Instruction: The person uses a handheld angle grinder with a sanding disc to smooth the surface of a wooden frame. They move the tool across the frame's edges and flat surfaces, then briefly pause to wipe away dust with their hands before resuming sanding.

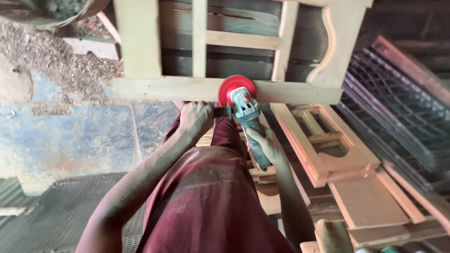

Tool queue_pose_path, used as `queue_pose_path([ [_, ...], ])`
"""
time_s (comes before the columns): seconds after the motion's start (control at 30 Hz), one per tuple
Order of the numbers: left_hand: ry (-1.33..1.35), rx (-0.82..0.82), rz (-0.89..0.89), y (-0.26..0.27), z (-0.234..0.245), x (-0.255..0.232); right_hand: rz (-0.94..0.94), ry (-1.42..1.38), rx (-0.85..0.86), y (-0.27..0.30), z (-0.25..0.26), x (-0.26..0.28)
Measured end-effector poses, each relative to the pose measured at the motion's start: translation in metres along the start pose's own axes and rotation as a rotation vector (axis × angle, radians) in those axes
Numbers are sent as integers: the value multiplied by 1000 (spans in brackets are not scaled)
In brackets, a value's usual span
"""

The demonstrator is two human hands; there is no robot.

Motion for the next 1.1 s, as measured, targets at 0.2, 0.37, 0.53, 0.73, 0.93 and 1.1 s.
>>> queue_pose_path([
  [0.2,-94,-70,124,32,18,74,49,90,135,-26,-75,18],
  [0.37,-26,56,282,54,25,127,28,286,151,-44,-128,37],
  [0.53,-57,93,413,80,37,175,37,423,245,-60,-178,50],
  [0.73,-53,36,479,104,50,225,96,624,312,-83,-225,60],
  [0.93,-60,-10,524,111,58,256,159,586,346,-98,-256,66],
  [1.1,-98,107,502,96,50,238,120,518,298,-87,-241,71],
])
Point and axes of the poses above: each hand's wrist, its own y-axis away from the middle knuckle, its own z-axis out of the back of the hand, x = y × z, the point moved 3 cm from there along -y, towards the middle knuckle, and after that the axes turned 8 degrees about z, right-handed, at the moved point
